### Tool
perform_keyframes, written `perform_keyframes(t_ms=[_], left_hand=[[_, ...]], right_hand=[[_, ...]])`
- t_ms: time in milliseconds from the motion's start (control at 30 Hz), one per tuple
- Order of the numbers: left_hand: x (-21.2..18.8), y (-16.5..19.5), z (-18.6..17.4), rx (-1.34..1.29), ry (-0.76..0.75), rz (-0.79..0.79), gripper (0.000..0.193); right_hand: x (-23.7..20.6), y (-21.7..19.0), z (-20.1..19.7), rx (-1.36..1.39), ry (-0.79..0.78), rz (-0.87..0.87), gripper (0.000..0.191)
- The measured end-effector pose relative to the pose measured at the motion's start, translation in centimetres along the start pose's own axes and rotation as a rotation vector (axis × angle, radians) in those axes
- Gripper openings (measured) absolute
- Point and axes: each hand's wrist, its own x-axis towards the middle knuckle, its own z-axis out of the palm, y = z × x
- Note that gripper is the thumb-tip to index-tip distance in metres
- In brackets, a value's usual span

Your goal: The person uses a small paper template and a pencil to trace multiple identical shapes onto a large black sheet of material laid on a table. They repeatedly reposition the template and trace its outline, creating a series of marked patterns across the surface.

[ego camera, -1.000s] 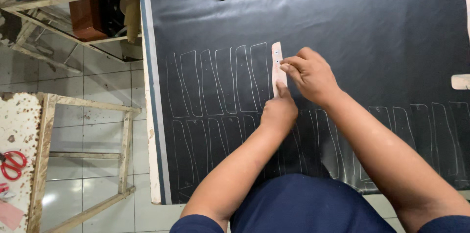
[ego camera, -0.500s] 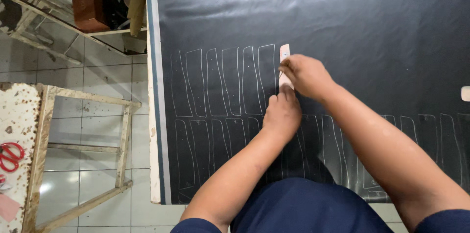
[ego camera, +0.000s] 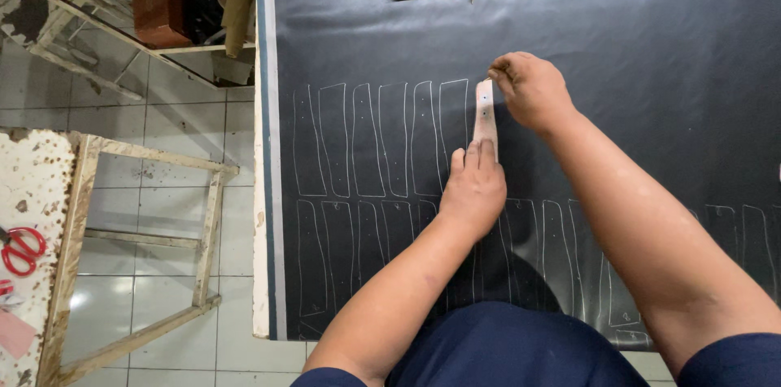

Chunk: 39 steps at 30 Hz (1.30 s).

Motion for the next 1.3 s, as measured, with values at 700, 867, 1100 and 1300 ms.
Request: perform_keyframes(t_ms=[700,867,1100,1300], left_hand=[[0.4,-2.8,-1.2,-0.295,-0.117,-0.024,0.019],[0.7,-3.5,-1.2,-0.295,-0.152,-0.016,0.013],[1.8,-4.1,-0.8,-0.326,-0.236,-0.057,0.024],[2.9,-4.7,-2.3,-0.275,-0.322,-0.105,0.053]], right_hand=[[-14.1,-3.6,-2.7,0.050,-0.087,0.030,0.017],[-17.3,-4.7,-3.6,0.072,-0.119,0.075,0.017],[-18.3,-4.6,-3.5,0.094,-0.090,0.094,0.017],[-18.5,-4.7,-2.7,0.138,-0.058,0.061,0.017]])
